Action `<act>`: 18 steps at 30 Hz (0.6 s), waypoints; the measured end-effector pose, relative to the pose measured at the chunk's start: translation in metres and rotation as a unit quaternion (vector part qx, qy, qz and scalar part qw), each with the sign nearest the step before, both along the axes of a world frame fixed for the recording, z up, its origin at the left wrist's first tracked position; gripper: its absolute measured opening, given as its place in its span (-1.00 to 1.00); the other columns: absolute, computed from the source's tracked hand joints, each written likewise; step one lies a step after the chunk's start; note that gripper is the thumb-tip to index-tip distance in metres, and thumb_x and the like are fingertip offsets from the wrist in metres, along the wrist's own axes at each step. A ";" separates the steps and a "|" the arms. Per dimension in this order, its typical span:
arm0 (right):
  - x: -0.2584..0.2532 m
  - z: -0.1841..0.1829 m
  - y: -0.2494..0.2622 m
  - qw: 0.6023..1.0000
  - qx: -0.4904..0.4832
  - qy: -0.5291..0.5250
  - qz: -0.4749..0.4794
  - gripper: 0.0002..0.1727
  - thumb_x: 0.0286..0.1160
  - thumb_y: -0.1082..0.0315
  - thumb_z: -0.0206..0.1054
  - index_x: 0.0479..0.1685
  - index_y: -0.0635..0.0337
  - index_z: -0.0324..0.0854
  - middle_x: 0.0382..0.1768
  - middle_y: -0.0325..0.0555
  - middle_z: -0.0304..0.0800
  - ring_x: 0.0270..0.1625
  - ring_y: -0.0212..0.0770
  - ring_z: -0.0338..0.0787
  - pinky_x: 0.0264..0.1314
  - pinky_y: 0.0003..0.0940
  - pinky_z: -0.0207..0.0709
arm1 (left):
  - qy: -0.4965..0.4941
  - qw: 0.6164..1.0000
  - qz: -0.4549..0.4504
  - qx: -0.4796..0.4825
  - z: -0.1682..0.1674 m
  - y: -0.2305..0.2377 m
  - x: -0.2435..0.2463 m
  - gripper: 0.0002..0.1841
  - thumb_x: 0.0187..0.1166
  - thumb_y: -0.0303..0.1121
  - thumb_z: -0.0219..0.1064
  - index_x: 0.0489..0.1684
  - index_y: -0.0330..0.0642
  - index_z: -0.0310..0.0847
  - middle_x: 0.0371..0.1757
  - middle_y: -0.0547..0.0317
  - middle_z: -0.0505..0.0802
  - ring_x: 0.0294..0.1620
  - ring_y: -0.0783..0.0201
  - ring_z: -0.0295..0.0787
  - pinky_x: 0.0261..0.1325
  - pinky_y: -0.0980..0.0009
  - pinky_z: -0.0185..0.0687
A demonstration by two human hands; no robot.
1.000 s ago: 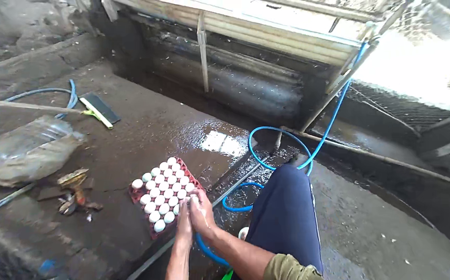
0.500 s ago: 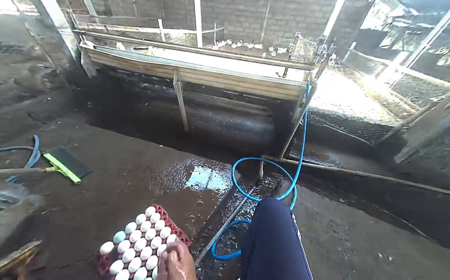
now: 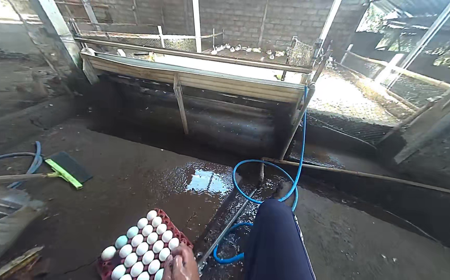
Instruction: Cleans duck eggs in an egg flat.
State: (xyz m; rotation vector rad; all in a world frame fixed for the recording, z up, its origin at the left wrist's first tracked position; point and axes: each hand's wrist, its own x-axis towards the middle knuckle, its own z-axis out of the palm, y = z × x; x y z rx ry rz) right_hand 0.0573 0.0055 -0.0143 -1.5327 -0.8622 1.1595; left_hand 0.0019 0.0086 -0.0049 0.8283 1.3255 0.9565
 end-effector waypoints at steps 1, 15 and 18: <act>0.001 0.001 0.003 1.000 -0.003 -0.001 -0.003 -0.55 0.72 0.31 0.09 0.43 0.38 0.59 0.44 0.34 0.61 0.53 0.18 0.59 0.64 0.14 0.38 | -0.001 1.000 -0.024 0.019 -0.007 -0.002 -0.005 -0.48 0.93 -0.25 -0.32 0.53 -0.48 0.35 0.40 -0.20 0.64 0.35 0.23 0.58 0.48 0.28 0.41; 0.014 0.003 0.017 0.987 -0.087 0.125 -0.058 -0.51 0.86 0.27 -0.02 0.63 0.38 0.28 0.39 0.41 0.57 0.39 0.17 0.63 0.44 0.12 0.49 | 0.043 0.998 -0.032 -0.010 0.000 -0.010 -0.009 -0.49 0.86 -0.15 -0.04 0.58 -0.36 0.34 0.40 -0.31 0.64 0.32 -0.03 0.61 0.33 -0.02 0.54; 0.002 0.004 0.009 0.999 0.016 0.032 -0.038 -0.50 0.76 0.39 -0.06 0.59 0.42 0.37 0.41 0.38 0.61 0.45 0.13 0.64 0.53 0.08 0.46 | 0.040 0.999 -0.004 0.032 0.002 -0.008 -0.005 -0.47 0.91 -0.24 -0.16 0.67 -0.49 0.24 0.68 -0.39 0.41 0.72 -0.13 0.30 0.78 0.00 0.11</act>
